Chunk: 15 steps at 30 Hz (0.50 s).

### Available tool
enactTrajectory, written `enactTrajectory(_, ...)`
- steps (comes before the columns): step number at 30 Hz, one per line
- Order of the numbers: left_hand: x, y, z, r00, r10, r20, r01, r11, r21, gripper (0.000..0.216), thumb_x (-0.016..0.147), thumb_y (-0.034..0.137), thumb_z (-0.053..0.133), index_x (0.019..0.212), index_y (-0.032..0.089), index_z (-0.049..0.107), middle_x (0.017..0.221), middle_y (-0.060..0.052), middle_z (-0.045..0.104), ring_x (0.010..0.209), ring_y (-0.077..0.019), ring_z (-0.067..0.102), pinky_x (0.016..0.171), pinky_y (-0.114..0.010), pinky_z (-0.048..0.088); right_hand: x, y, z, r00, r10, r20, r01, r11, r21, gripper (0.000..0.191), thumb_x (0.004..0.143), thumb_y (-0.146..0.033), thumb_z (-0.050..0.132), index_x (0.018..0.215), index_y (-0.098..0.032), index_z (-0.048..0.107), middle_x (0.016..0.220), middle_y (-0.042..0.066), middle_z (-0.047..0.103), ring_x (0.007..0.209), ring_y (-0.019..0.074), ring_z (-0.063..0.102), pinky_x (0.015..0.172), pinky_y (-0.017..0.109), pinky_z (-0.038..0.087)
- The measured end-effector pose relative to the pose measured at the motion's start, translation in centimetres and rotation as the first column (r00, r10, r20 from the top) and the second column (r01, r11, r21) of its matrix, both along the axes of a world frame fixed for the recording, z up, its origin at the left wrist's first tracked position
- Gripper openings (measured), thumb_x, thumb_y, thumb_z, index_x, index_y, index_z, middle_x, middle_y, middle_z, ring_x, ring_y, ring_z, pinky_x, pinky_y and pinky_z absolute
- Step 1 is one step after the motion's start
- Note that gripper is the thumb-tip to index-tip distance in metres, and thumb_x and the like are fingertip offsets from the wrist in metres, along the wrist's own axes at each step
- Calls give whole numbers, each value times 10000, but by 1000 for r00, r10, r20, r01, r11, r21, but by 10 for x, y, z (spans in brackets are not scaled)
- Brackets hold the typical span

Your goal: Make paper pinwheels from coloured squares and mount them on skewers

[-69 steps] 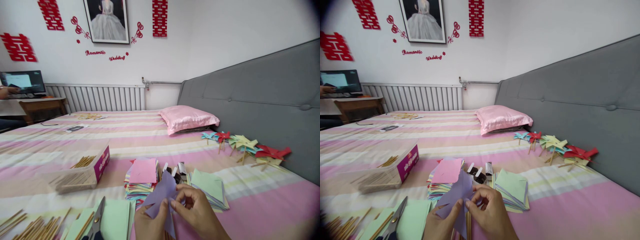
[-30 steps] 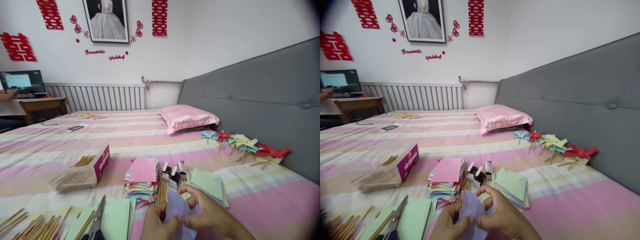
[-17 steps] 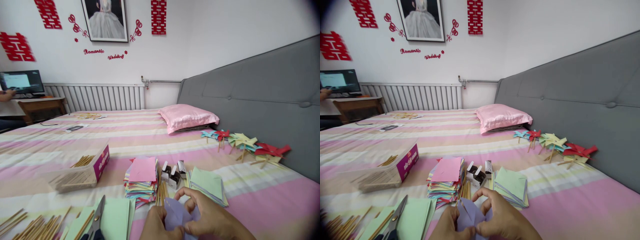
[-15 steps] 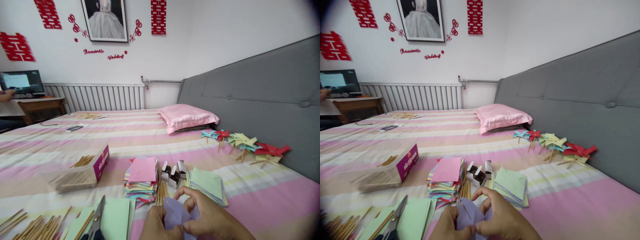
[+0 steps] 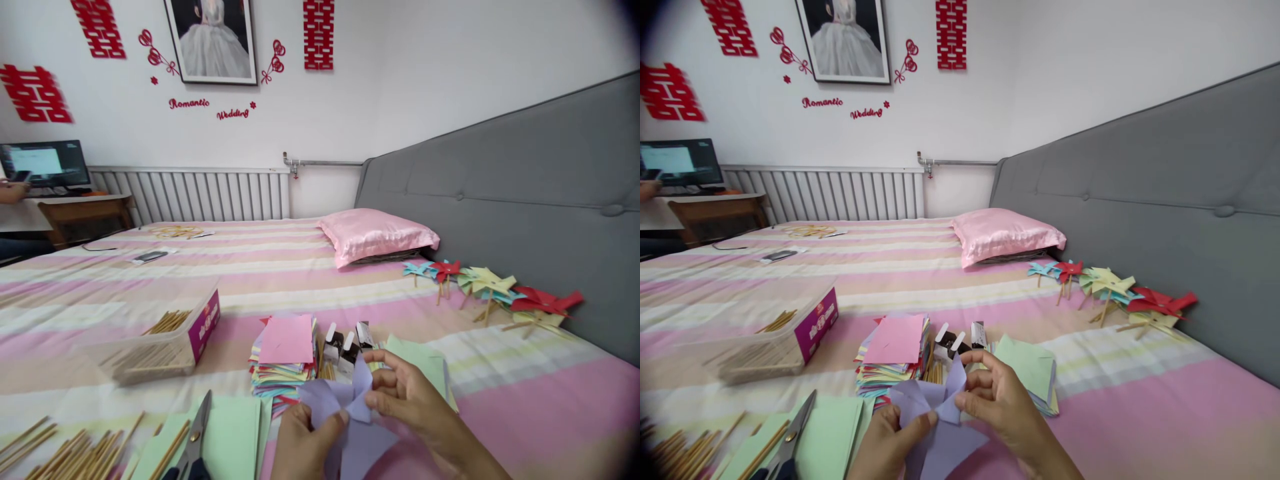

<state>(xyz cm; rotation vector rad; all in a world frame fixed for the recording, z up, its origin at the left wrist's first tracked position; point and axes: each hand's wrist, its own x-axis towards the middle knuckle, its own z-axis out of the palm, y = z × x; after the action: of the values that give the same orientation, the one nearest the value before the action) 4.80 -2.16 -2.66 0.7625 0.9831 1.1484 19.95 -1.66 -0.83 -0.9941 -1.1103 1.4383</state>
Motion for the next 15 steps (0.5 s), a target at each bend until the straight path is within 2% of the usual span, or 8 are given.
enactTrajectory(2, -2, 1, -1, 1000, -20, 19, 20, 1000, -11, 208, 498, 245, 751, 629, 94, 693, 508, -62, 667, 421, -154, 569, 445, -235, 433, 1, 1, 2, 996, -72, 43, 71, 997, 20, 506, 566, -388, 732, 969, -190, 500, 664, -7, 612, 564, 146, 576, 521, 247, 397)
enactTrajectory(5, -6, 4, 0, 996, 57, 74, -51, 995, -85, 216, 516, 233, 753, 668, 97, 681, 534, -60, 683, 385, -150, 562, 403, -231, 419, 2, 1, 7, 976, -208, 66, 201, 975, 99, 431, 617, -406, 699, 944, -193, 517, 645, -14, 588, 565, 145, 561, 514, 242, 379)
enactTrajectory(7, -8, 5, 3, 987, 120, 109, -105, 986, -133, 215, 513, 213, 760, 667, 93, 670, 504, -46, 673, 348, -131, 535, 402, -230, 427, 3, -2, 10, 970, -238, 49, 226, 959, 173, 343, 651, -392, 680, 893, -194, 539, 608, -34, 543, 529, 128, 532, 507, 240, 384)
enactTrajectory(9, -9, 5, 7, 977, 171, 126, -150, 976, -159, 188, 515, 184, 764, 637, 91, 655, 458, -27, 652, 319, -112, 510, 419, -227, 444, 3, -6, 14, 982, -174, 73, 151, 958, 244, 226, 690, -350, 653, 821, -189, 563, 572, -44, 514, 493, 115, 513, 490, 235, 393)
enactTrajectory(12, -9, 4, 14, 963, 214, 166, -183, 966, -185, 144, 544, 140, 746, 629, 100, 637, 468, -31, 658, 418, -151, 595, 462, -226, 473, -1, -15, 16, 967, 43, 250, -111, 957, 267, 106, 719, -212, 606, 820, -181, 609, 528, -39, 555, 458, 114, 542, 501, 240, 424)
enactTrajectory(14, -9, 2, 18, 952, 212, 220, -170, 966, -197, 125, 569, 117, 727, 655, 105, 638, 523, -46, 683, 569, -198, 659, 520, -236, 499, -7, -18, 14, 914, 155, 376, -249, 944, 215, 204, 698, -119, 577, 880, -183, 642, 527, -26, 616, 471, 128, 590, 529, 244, 446)
enactTrajectory(15, -9, 2, 19, 948, 203, 245, -155, 967, -201, 113, 583, 114, 717, 667, 105, 641, 541, -51, 690, 616, -212, 670, 543, -245, 509, -10, -19, 13, 891, 177, 418, -277, 941, 192, 258, 681, -87, 567, 900, -188, 656, 543, -17, 645, 495, 138, 614, 537, 242, 452)
